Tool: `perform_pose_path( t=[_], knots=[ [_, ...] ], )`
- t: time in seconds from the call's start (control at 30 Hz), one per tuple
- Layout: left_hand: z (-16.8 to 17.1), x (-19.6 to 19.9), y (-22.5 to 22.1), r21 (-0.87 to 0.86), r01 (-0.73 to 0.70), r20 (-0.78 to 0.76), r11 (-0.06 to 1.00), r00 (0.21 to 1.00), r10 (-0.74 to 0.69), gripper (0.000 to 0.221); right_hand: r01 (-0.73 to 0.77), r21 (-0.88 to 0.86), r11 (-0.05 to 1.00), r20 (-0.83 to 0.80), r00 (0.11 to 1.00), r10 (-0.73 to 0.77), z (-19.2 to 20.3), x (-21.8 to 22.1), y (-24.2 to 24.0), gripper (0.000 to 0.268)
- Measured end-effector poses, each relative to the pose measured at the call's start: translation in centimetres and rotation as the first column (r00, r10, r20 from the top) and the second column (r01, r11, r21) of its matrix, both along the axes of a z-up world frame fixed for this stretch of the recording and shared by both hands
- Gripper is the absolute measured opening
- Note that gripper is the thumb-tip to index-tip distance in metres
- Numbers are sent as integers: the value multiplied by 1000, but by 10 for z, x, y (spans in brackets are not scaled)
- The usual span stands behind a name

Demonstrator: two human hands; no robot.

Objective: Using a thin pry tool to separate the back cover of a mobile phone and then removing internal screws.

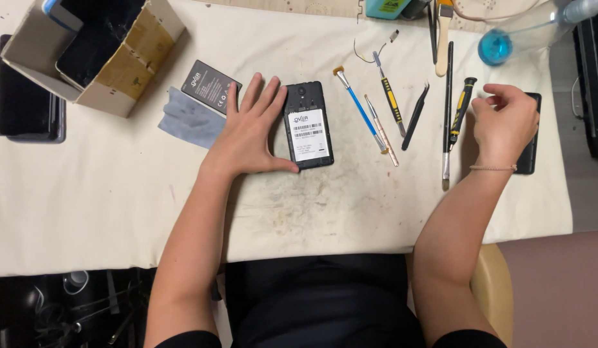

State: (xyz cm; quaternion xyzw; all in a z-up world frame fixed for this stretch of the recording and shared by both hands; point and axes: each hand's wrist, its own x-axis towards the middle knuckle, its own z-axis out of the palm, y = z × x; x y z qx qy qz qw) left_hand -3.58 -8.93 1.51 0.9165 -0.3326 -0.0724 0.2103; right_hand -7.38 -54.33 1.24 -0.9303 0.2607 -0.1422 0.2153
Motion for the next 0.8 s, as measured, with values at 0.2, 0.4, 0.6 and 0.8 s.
perform_pose_path(
  t=[0.2, 0.4, 0.6, 0.8],
  knots=[
    [5, -3, -1, 11, -17, -29, 1000, 999, 18, 149, -30, -28, 999, -210, 977, 24, -9, 8, 9, 35],
    [-10, -2, -2, 64, -40, 69, 997, 997, 36, 162, -51, -104, 993, -397, 918, 5, 9, 16, 47, 93],
    [-19, -3, -3, 90, -64, 88, 994, 995, 56, 162, 26, -254, 967, 165, 986, 17, 23, -7, 58, 103],
    [-20, -2, -4, 83, -68, 103, 994, 993, 59, 161, -552, 45, 833, 851, 457, 258, 10, 29, 132, 72]
  ],
)
